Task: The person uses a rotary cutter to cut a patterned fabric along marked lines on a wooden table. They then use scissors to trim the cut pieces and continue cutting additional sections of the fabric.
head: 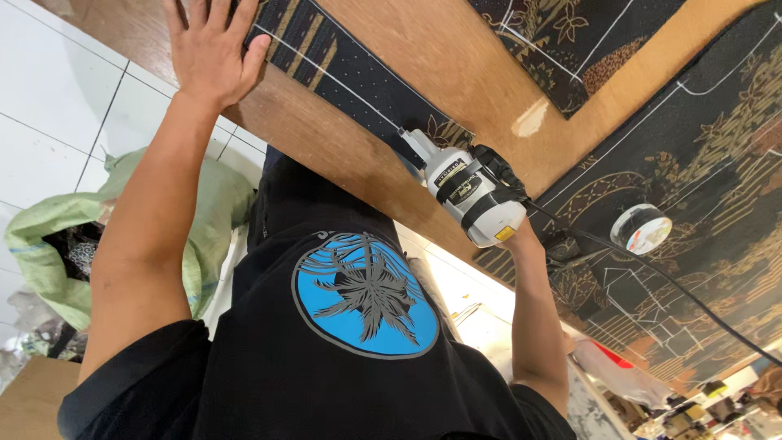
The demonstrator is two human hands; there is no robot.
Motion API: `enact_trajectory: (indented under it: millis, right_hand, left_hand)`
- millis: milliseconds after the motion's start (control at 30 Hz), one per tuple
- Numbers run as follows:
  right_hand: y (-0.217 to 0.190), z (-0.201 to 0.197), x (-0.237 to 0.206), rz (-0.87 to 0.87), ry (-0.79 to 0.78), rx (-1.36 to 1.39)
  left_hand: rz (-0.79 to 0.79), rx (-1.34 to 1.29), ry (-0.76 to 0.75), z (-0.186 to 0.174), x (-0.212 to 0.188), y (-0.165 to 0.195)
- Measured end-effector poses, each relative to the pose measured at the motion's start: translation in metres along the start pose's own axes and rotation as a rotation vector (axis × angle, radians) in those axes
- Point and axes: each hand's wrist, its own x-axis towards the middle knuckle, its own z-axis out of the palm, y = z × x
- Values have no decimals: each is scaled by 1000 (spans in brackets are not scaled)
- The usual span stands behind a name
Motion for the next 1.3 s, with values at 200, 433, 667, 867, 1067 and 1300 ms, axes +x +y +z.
enact_trajectory:
  millis: [200,433,667,867,1067,1300]
  right_hand:
    - [-41,9,15,97,-45,-228]
    - [-94,21,20,-274,20,-306]
    - [-152,38,37,-326,-56,-407]
    - [-200,51,46,-346,-81,-368]
    - [-217,65,66,-501,-104,-536]
    - [-248,76,84,-660,-129,-424]
  left_hand:
    - [37,34,63,-1,-6,-18]
    - [5,39,35,-6,-8,-28]
    - [3,48,48,-8,-10,-42]
    - [-1,80,50,-9,-13,-56]
    - [-18,51,32,-11,-12,-66]
    - [-33,-7,25,-15,-10,-71]
